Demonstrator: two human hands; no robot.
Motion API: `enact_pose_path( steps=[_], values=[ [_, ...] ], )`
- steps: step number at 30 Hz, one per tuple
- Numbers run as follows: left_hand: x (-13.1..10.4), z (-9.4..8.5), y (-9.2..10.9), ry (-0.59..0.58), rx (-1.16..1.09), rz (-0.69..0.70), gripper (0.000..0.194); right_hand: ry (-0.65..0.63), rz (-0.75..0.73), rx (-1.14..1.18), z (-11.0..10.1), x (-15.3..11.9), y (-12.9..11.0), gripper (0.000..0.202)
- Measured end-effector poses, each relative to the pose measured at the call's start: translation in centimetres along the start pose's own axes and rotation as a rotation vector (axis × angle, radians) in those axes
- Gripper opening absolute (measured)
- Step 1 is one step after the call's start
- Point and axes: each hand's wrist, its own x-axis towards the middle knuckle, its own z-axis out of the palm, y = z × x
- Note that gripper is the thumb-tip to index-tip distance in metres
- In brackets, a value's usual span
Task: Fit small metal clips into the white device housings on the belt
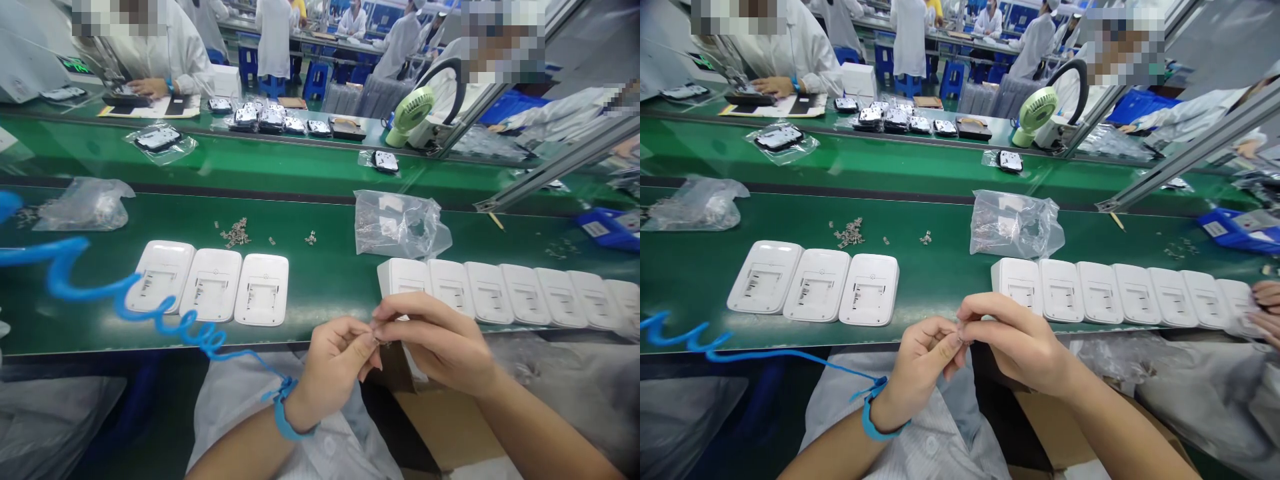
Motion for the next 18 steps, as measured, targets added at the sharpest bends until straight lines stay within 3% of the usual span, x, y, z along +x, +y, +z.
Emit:
enact_pose_path(
  steps=[8, 12, 15, 18],
  values=[
    [-0.1, 0.3, -1.6, 0.018, -0.142, 0.03, 0.037, -0.006, 0.033, 0.04, 0.0, -0.3, 0.3, 0.037],
    [-0.2, 0.3, -1.6, 0.124, -0.184, 0.115, 0.028, -0.007, 0.116, 0.069, 0.1, -0.8, 0.9, 0.035],
    [0.3, -0.2, -1.6, 0.242, -0.083, 0.243, 0.022, -0.023, 0.25, 0.123, 0.6, -1.5, 1.6, 0.028],
    [1.0, -0.7, -2.0, 0.311, 0.164, 0.345, 0.02, 0.012, 0.391, 0.154, 1.4, -2.4, 1.8, 0.021]
  ],
)
